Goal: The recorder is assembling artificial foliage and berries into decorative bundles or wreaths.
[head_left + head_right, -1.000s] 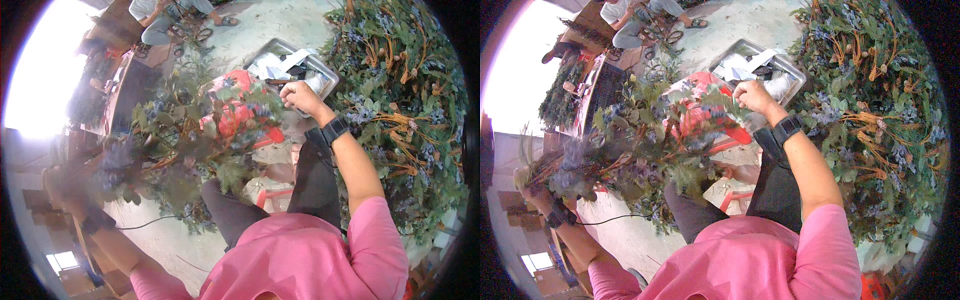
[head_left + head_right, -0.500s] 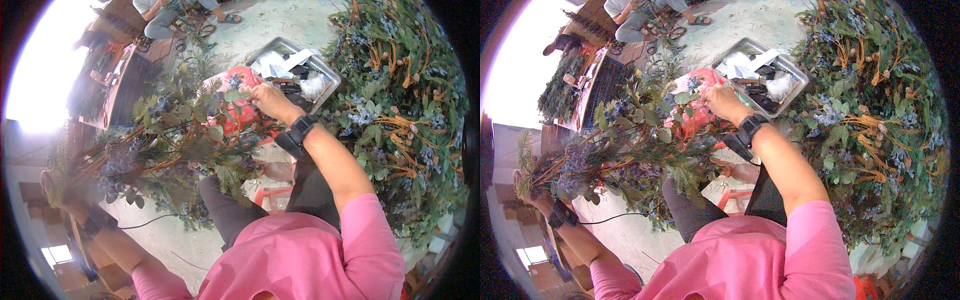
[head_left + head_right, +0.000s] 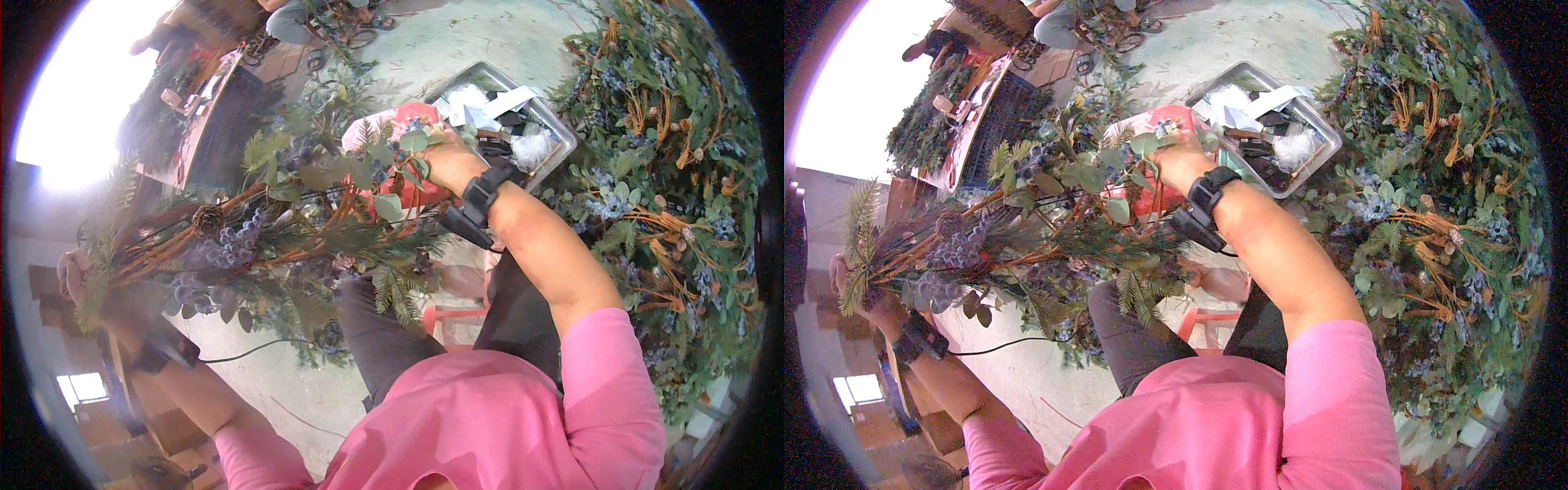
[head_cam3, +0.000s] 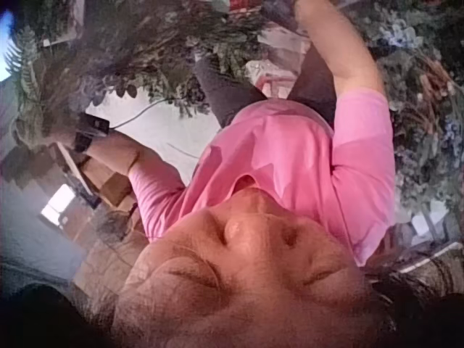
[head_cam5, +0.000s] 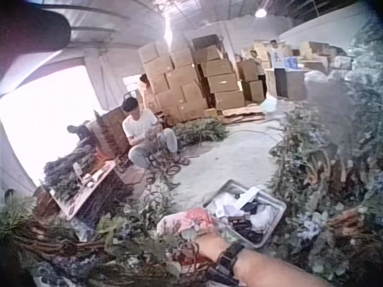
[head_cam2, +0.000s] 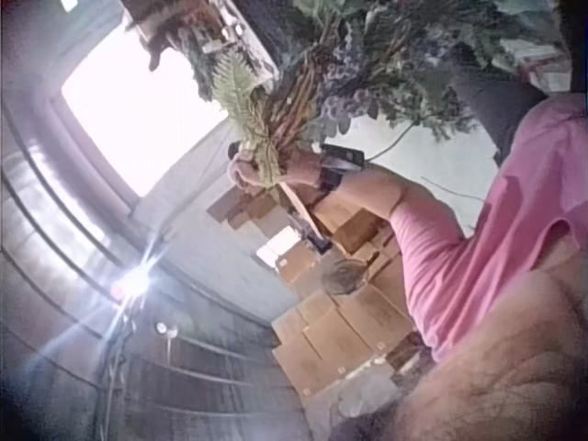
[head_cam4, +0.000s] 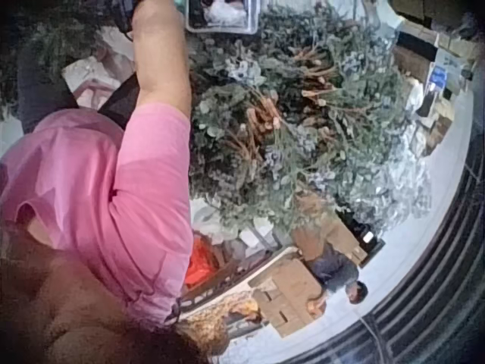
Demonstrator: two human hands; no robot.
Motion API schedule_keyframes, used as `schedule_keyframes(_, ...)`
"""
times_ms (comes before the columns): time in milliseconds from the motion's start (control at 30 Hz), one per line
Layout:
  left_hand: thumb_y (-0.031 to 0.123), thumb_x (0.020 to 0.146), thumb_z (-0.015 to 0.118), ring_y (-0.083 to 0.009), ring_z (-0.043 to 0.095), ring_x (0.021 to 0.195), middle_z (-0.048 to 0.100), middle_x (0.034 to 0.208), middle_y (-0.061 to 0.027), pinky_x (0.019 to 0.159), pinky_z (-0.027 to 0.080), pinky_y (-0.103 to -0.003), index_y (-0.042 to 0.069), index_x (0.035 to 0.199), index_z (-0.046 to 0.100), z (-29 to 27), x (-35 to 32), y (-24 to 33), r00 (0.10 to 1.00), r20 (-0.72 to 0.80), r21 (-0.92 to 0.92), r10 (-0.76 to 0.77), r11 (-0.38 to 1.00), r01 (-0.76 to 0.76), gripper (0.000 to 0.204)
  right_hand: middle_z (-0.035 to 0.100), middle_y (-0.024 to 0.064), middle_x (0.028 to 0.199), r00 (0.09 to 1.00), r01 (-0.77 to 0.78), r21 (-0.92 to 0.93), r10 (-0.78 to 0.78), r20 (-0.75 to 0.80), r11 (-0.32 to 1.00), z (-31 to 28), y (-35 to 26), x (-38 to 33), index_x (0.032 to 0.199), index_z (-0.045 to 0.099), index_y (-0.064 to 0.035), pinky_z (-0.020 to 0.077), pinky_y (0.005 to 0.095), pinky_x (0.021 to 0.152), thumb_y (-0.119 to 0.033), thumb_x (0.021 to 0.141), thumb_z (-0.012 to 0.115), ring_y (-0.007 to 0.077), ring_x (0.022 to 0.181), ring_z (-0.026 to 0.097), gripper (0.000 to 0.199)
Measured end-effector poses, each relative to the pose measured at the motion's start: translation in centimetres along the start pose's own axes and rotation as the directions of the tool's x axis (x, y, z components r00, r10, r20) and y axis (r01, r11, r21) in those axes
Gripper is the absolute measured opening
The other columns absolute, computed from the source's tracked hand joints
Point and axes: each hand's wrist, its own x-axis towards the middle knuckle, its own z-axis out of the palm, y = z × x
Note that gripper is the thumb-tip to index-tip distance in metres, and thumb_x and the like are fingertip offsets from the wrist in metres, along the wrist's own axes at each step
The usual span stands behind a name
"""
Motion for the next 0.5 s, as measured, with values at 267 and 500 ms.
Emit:
schedule_keyframes(267,0.016,0.088,0.046,-0.0226,0.049,0.1,0.048,0.109,-0.0118,0.084,0.045,-0.033,0.0,0.105,0.048,-1.4,-0.4,-3.1,0.896,0.276,-0.822,-0.348,0.398,0.408,0.023,0.063,0.0126,0.09,0.997,0.022,0.177,-0.008,-0.081,0.984,1.1,-0.8,-0.4,0.09,0.063,-0.0085,0.0323,0.0496,0.091,-0.014,0.077,0.047,0.028,0.089,0.059,0.022)
schedule_keyframes(500,0.018,0.088,0.044,-0.0178,0.049,0.084,0.045,0.09,-0.0065,0.081,0.045,-0.034,0.002,0.097,0.045,0.5,2.0,3.8,0.786,0.02,-0.47,-0.618,0.688,0.553,0.018,0.061,0.0212,0.078,0.91,-0.211,0.21,0.27,-0.314,0.955,-4.1,6.3,0.9,0.084,0.063,-0.0023,0.0497,0.0424,0.066,-0.021,0.076,0.053,0.0362,0.074,0.061,0.023)
